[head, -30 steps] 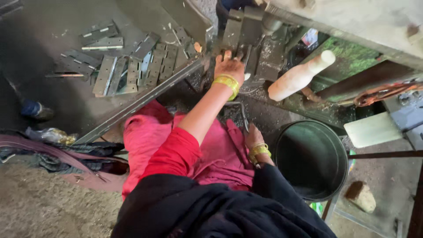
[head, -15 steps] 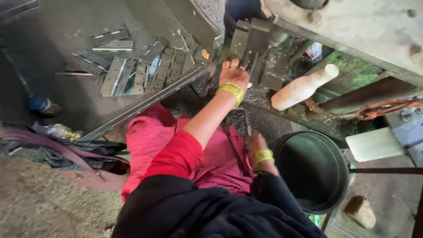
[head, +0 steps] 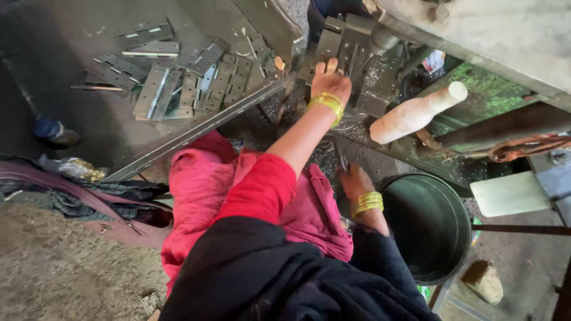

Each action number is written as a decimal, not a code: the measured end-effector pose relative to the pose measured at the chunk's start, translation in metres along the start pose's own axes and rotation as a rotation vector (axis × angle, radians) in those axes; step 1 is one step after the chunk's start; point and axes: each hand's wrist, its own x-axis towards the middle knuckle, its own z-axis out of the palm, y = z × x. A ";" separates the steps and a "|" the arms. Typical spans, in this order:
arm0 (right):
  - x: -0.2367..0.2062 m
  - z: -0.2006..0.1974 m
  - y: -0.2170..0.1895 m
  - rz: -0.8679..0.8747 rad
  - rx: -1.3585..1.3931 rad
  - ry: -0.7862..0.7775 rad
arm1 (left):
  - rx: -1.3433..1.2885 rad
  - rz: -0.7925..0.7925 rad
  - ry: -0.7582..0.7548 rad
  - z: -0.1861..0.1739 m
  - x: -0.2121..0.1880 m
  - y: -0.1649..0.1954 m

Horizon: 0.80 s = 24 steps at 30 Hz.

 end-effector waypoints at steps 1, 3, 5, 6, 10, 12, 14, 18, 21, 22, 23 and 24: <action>-0.001 -0.001 0.000 0.001 0.002 0.006 | -0.005 -0.009 0.013 0.000 0.004 0.002; -0.006 0.007 0.003 -0.005 0.039 0.015 | -0.019 -0.040 0.041 -0.001 0.008 0.005; -0.017 0.018 0.002 -0.016 0.077 0.030 | -0.059 -0.030 0.036 -0.001 0.007 0.006; -0.022 0.023 0.001 -0.019 0.090 0.033 | -0.064 -0.006 0.042 0.000 0.004 0.006; -0.023 0.021 -0.001 0.006 0.098 0.010 | -0.075 0.016 -0.018 0.000 0.001 -0.002; -0.015 0.009 -0.002 0.024 0.076 0.005 | -0.036 -0.013 0.133 -0.002 0.008 -0.004; -0.009 -0.002 -0.003 0.014 0.033 0.008 | -0.006 -0.037 0.208 -0.004 0.019 -0.004; -0.016 0.005 0.004 0.002 0.030 0.023 | 0.018 -0.045 0.076 -0.007 0.033 0.001; -0.029 0.021 0.018 -0.054 0.096 0.068 | -0.037 -0.029 0.175 -0.005 0.032 0.000; -0.031 0.026 0.024 -0.072 0.103 0.077 | -0.061 -0.045 0.266 -0.005 0.030 -0.001; -0.031 0.029 0.028 -0.085 0.112 0.087 | -0.040 -0.050 0.197 -0.007 0.027 -0.005; -0.032 0.032 0.033 -0.097 0.110 0.105 | -0.044 -0.040 0.112 -0.009 0.020 -0.006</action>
